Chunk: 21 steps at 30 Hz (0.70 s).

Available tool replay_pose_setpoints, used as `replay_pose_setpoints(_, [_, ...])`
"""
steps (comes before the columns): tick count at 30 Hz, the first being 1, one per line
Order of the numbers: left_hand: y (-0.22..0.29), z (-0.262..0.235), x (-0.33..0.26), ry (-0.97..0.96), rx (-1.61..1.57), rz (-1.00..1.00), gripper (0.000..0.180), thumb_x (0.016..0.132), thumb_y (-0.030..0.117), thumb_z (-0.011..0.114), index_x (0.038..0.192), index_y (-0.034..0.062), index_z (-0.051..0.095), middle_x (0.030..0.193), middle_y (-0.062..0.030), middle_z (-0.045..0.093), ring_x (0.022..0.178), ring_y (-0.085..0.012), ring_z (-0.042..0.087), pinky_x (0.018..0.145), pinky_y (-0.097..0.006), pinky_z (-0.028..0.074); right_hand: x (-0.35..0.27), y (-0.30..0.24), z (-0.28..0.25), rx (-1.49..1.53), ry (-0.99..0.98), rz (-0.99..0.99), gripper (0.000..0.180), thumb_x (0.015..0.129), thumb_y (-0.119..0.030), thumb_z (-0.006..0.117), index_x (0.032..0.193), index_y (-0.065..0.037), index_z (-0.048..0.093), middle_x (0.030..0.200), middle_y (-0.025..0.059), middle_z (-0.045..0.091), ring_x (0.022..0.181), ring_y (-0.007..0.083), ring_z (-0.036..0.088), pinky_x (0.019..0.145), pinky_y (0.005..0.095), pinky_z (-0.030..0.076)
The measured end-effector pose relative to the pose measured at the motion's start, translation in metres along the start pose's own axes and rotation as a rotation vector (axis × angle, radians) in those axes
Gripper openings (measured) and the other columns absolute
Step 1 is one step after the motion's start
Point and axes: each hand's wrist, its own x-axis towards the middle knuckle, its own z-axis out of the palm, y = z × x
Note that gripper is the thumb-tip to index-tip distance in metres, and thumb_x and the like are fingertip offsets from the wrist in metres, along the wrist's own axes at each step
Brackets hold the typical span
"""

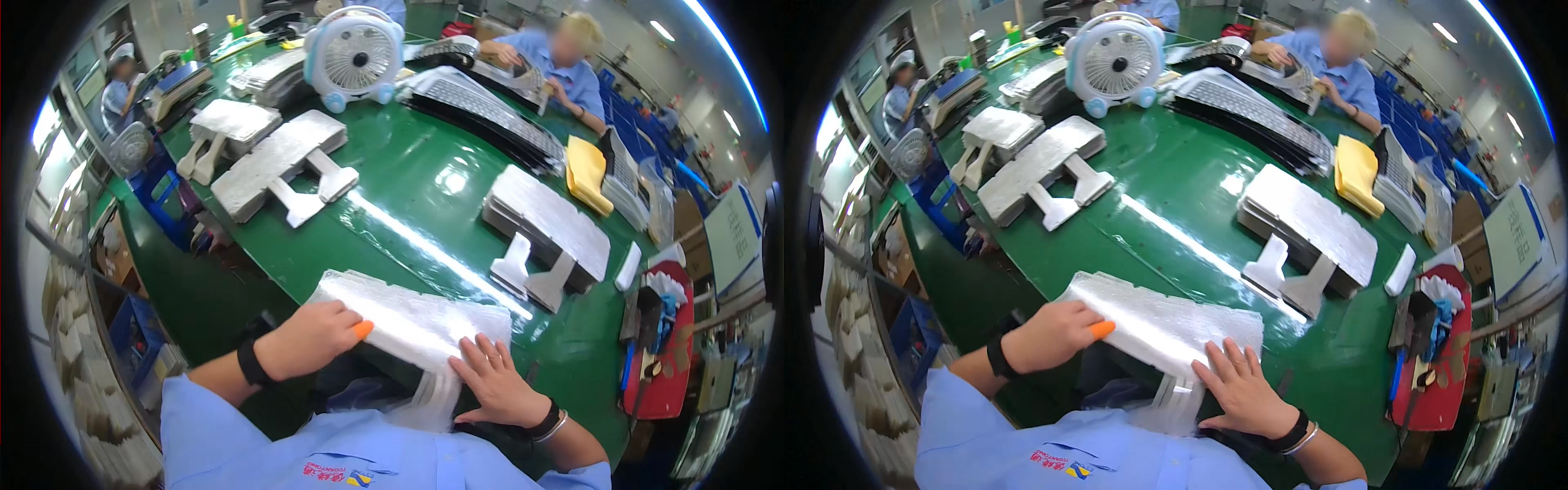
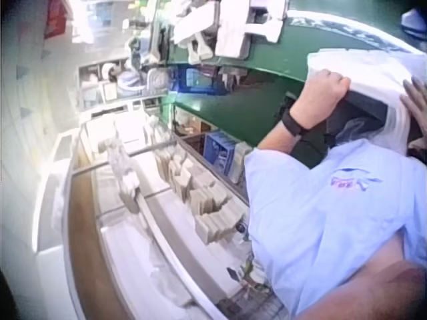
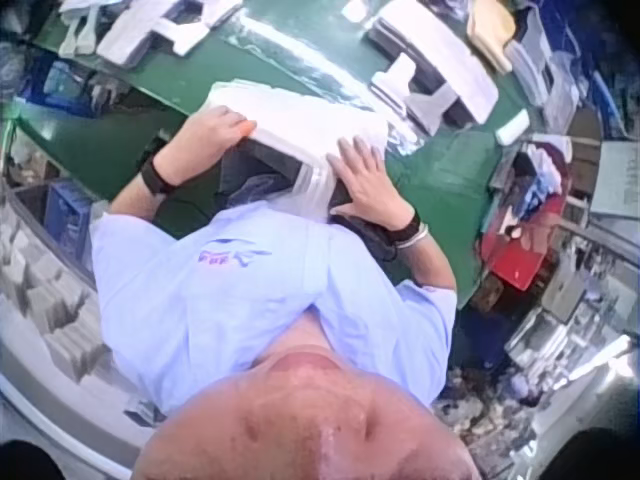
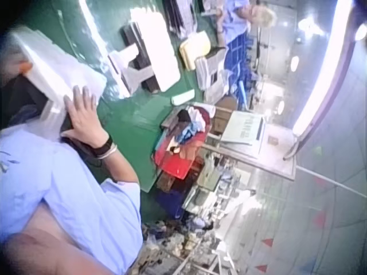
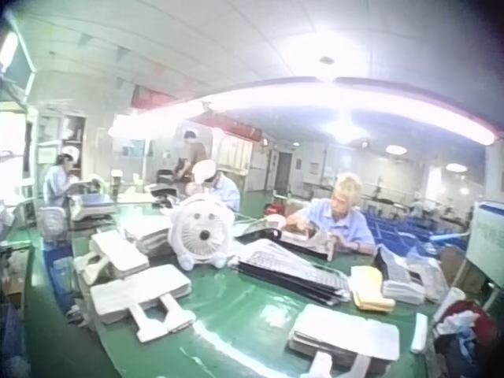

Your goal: Soldering electronic connections on flexible keyboard membrane circuits at an industrial workbench.

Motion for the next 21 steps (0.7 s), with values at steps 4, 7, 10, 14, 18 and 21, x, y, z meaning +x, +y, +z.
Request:
replay_pose_setpoints(4, [-0.033,-0.037,0.028,0.193,-0.098,0.008,0.025,0.078,0.009,0.057,0.102,0.0111,0.064,0.073,-0.0065,0.060,0.069,-0.0252,0.061,0.058,-0.037,0.048,0.017,0.021,-0.016,-0.020,0.527,0.017,0.049,0.069,-0.009,0.072,0.115,-0.007,0.054,0.100,0.0115,0.063,0.088,0.0285,0.062,0.073,0.0374,0.050])
replay_pose_setpoints(7, [-0.061,-0.044,0.046,0.173,-0.421,-0.183,0.043,0.078,0.000,0.062,0.120,0.0092,0.060,0.085,-0.0109,0.067,0.075,-0.0244,0.064,0.070,-0.030,0.050,0.030,0.031,-0.053,-0.121,0.712,0.075,0.039,0.072,-0.003,0.068,0.109,-0.008,0.057,0.080,0.0076,0.063,0.067,0.0258,0.062,0.057,0.0355,0.049])
replay_pose_setpoints(10, [-0.069,-0.040,0.061,0.239,-0.612,-0.286,0.045,0.078,-0.002,0.062,0.121,0.0073,0.059,0.090,-0.0100,0.068,0.080,-0.0198,0.065,0.076,-0.028,0.050,0.044,0.039,-0.057,-0.088,0.759,0.106,0.043,0.071,-0.005,0.069,0.112,-0.010,0.056,0.076,0.0072,0.061,0.066,0.0253,0.061,0.057,0.0359,0.048])
replay_pose_setpoints(14, [-0.075,-0.015,0.047,0.322,-0.627,-0.134,0.045,0.075,-0.003,0.064,0.118,0.0077,0.061,0.094,-0.0106,0.068,0.082,-0.0198,0.065,0.075,-0.029,0.050,0.045,0.041,-0.051,-0.217,0.664,0.159,0.049,0.070,-0.006,0.071,0.117,-0.010,0.055,0.074,0.0060,0.058,0.067,0.0232,0.060,0.056,0.0352,0.048])
replay_pose_setpoints(18, [-0.062,-0.025,0.025,0.261,-0.645,-0.248,0.042,0.074,-0.006,0.063,0.114,0.0052,0.063,0.097,-0.0103,0.067,0.083,-0.0206,0.064,0.077,-0.028,0.050,0.036,0.038,-0.056,-0.095,0.685,0.118,0.045,0.069,-0.004,0.070,0.112,-0.010,0.060,0.074,0.0072,0.059,0.064,0.0234,0.060,0.054,0.0340,0.047])
replay_pose_setpoints(21, [-0.055,-0.033,0.021,0.425,-0.686,-0.206,0.045,0.072,-0.008,0.065,0.115,0.0040,0.062,0.096,-0.0086,0.068,0.081,-0.0172,0.064,0.078,-0.026,0.051,0.034,0.035,-0.067,-0.080,0.766,0.092,0.043,0.068,-0.003,0.071,0.110,-0.010,0.062,0.075,0.0079,0.060,0.061,0.0238,0.059,0.053,0.0335,0.047])
